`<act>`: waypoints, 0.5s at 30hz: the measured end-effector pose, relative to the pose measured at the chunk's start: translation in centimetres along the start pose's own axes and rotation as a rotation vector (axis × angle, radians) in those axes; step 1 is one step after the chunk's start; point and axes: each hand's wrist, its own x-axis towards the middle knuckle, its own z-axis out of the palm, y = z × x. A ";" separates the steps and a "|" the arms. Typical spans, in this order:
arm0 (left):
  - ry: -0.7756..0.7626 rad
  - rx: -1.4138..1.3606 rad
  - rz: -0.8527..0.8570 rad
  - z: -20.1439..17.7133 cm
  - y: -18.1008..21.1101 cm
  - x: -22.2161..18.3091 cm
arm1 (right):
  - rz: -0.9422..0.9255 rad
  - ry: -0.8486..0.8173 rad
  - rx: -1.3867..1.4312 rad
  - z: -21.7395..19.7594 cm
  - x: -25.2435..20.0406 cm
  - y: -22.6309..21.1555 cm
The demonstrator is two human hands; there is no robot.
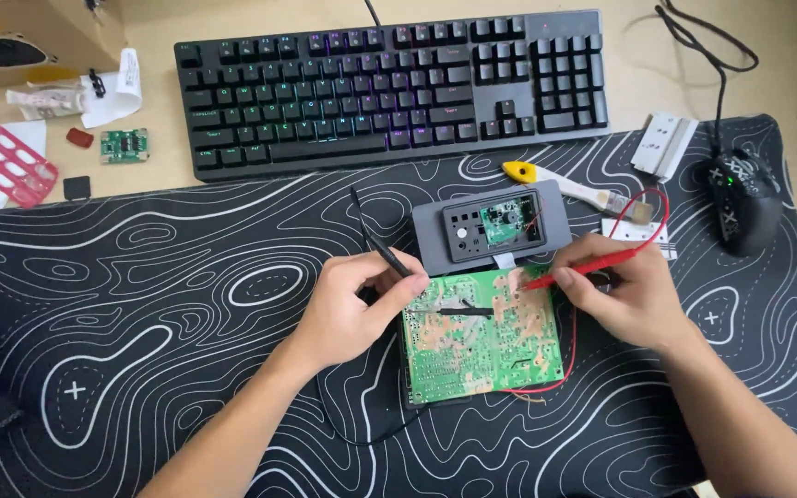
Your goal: Using a multimeter to test components on a circuit board and inspecting a heatsink.
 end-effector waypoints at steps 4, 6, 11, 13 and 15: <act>-0.004 0.015 0.018 0.0 0.0 -0.1 | -0.022 0.006 -0.007 0.8 -0.3 0.2; -0.003 0.014 0.021 0.0 0.1 -0.2 | -0.058 -0.022 0.013 1.2 -0.1 -0.5; 0.009 0.006 0.026 0.2 -0.1 -0.3 | -0.043 0.023 -0.002 0.5 -0.2 0.7; 0.010 0.003 0.028 0.2 -0.1 -0.2 | -0.037 0.033 0.000 0.6 -0.2 0.7; 0.014 0.011 0.032 0.2 -0.1 -0.2 | -0.055 0.002 0.019 1.2 -0.2 0.2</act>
